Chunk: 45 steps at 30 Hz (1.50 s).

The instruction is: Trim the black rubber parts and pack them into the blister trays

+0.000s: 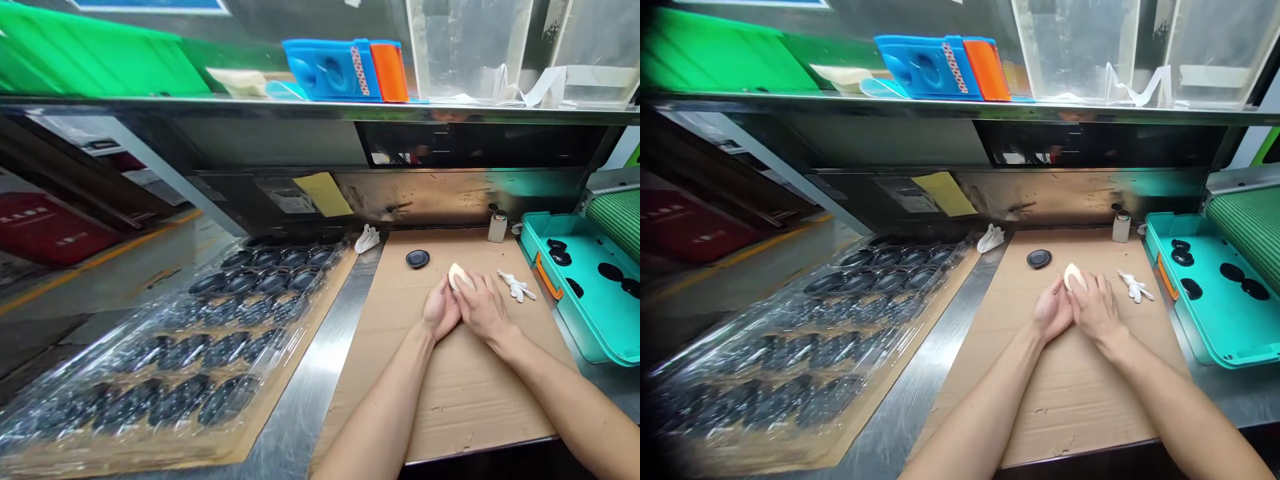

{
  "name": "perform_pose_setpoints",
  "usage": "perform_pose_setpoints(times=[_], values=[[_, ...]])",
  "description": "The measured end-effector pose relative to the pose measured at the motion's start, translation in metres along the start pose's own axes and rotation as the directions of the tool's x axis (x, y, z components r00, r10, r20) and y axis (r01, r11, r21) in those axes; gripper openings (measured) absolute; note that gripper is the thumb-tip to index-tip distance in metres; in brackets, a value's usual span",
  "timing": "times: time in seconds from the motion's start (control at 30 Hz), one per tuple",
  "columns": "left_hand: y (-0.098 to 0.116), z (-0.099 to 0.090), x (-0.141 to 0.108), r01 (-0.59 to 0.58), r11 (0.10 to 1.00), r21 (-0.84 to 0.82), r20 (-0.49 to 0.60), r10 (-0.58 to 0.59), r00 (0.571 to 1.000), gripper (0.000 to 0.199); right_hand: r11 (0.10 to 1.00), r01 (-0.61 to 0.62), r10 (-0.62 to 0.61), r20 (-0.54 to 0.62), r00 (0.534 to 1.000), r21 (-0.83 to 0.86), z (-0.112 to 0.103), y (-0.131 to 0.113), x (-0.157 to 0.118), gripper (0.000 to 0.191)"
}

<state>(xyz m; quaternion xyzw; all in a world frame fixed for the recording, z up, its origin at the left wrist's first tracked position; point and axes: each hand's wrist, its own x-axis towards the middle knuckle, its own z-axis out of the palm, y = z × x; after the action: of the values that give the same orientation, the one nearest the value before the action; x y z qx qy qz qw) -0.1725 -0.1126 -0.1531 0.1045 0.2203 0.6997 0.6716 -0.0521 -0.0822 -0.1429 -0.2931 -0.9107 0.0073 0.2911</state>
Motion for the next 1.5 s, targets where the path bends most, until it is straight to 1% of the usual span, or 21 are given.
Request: perform_pose_setpoints(times=[0.07, 0.17, 0.2, 0.3, 0.4, 0.53, 0.63, 0.67, 0.7, 0.77, 0.8, 0.87, 0.97, 1.07, 1.13, 1.2, 1.3, 1.33, 1.37, 1.43, 1.5], values=[[0.0, 0.0, -0.001, -0.008, 1.0, 0.002, 0.0, 0.008, 1.0, 0.047, 0.997, -0.033, 0.034, 0.005, 0.999, -0.069, 0.003, -0.004, -0.001, 0.039], [0.003, -0.001, -0.001, 0.016, 1.0, 0.007, -0.005, -0.016, 1.0, 0.051, 0.993, 0.039, -0.034, 0.046, 0.998, -0.108, 0.004, -0.008, -0.003, 0.04], [0.004, -0.002, -0.001, 0.006, 1.0, 0.006, -0.012, -0.006, 1.0, 0.05, 0.992, 0.035, -0.03, 0.05, 0.998, -0.122, 0.003, -0.008, -0.003, 0.04], [0.005, -0.002, -0.001, -0.021, 1.0, 0.004, -0.049, 0.021, 0.999, 0.048, 0.989, -0.03, 0.036, 0.038, 0.999, -0.147, 0.002, -0.01, -0.003, 0.041], [0.002, 0.0, -0.001, 0.028, 1.0, -0.008, -0.071, -0.029, 0.997, 0.055, 0.994, 0.033, -0.024, 0.096, 0.995, -0.103, 0.002, -0.01, -0.003, 0.042], [0.0, -0.001, 0.001, -0.037, 0.999, 0.008, -0.139, 0.038, 0.99, 0.046, 0.997, -0.047, 0.054, 0.123, 0.991, -0.061, 0.002, -0.01, -0.003, 0.042], [0.004, -0.007, 0.003, 0.004, 1.0, 0.03, -0.142, 0.0, 0.99, 0.046, 0.999, 0.035, -0.031, 0.165, 0.986, -0.018, 0.004, -0.007, -0.006, 0.041], [0.006, -0.009, 0.004, -0.013, 0.999, 0.042, -0.147, 0.019, 0.989, 0.045, 0.999, 0.042, -0.041, 0.165, 0.985, -0.003, 0.005, -0.004, -0.007, 0.04], [0.009, -0.01, 0.005, -0.049, 0.997, 0.052, -0.16, 0.057, 0.986, 0.043, 1.0, 0.021, -0.024, 0.153, 0.988, 0.016, 0.007, 0.0, -0.008, 0.04], [0.012, -0.01, 0.006, -0.131, 0.99, 0.055, -0.195, 0.139, 0.971, 0.04, 0.995, -0.06, 0.051, 0.106, 0.993, 0.082, 0.009, 0.009, -0.008, 0.043], [0.013, -0.009, 0.006, -0.149, 0.988, 0.043, -0.206, 0.155, 0.966, 0.039, 0.987, -0.095, 0.084, 0.085, 0.993, 0.13, 0.01, 0.013, -0.008, 0.045], [0.013, -0.006, 0.005, -0.133, 0.991, 0.006, -0.2, 0.131, 0.971, 0.039, 0.964, -0.142, 0.129, 0.071, 0.989, 0.227, 0.011, 0.018, -0.008, 0.049], [0.009, -0.003, 0.003, -0.084, 0.996, -0.016, -0.147, 0.081, 0.986, 0.039, 0.923, -0.236, 0.213, 0.106, 0.971, 0.303, 0.009, 0.019, -0.006, 0.047], [0.006, -0.003, 0.0, -0.065, 0.997, 0.043, -0.055, 0.067, 0.996, 0.038, 0.895, -0.305, 0.284, 0.11, 0.952, 0.325, 0.005, 0.019, -0.004, 0.046], [0.005, -0.004, -0.002, -0.041, 0.994, 0.097, -0.009, 0.042, 0.999, 0.044, 0.902, -0.286, 0.273, 0.085, 0.958, 0.325, 0.002, 0.021, -0.002, 0.045], [0.006, -0.005, -0.003, -0.017, 0.995, 0.095, 0.019, 0.015, 1.0, 0.048, 0.922, -0.218, 0.211, 0.055, 0.976, 0.32, -0.002, 0.022, -0.002, 0.043], [0.011, -0.006, -0.004, -0.028, 1.0, 0.004, 0.052, 0.028, 0.998, 0.029, 0.95, -0.089, 0.084, 0.028, 0.996, 0.3, -0.004, 0.02, -0.004, 0.042], [0.012, -0.007, -0.003, -0.024, 1.0, -0.011, 0.048, 0.025, 0.999, 0.027, 0.956, -0.05, 0.043, 0.031, 0.999, 0.288, -0.003, 0.019, -0.006, 0.041], [0.013, -0.007, -0.002, -0.01, 1.0, -0.014, 0.034, 0.011, 0.999, 0.031, 0.962, -0.022, 0.011, 0.041, 0.999, 0.271, -0.002, 0.017, -0.007, 0.04], [0.012, -0.007, 0.001, 0.03, 1.0, -0.006, -0.008, -0.03, 1.0, 0.038, 0.973, -0.008, -0.008, 0.067, 0.998, 0.232, 0.002, 0.015, -0.007, 0.04], [0.009, -0.007, 0.005, 0.042, 0.999, -0.014, -0.034, -0.042, 0.999, 0.037, 0.978, -0.074, 0.064, 0.057, 0.996, 0.194, 0.006, 0.014, -0.005, 0.041]])
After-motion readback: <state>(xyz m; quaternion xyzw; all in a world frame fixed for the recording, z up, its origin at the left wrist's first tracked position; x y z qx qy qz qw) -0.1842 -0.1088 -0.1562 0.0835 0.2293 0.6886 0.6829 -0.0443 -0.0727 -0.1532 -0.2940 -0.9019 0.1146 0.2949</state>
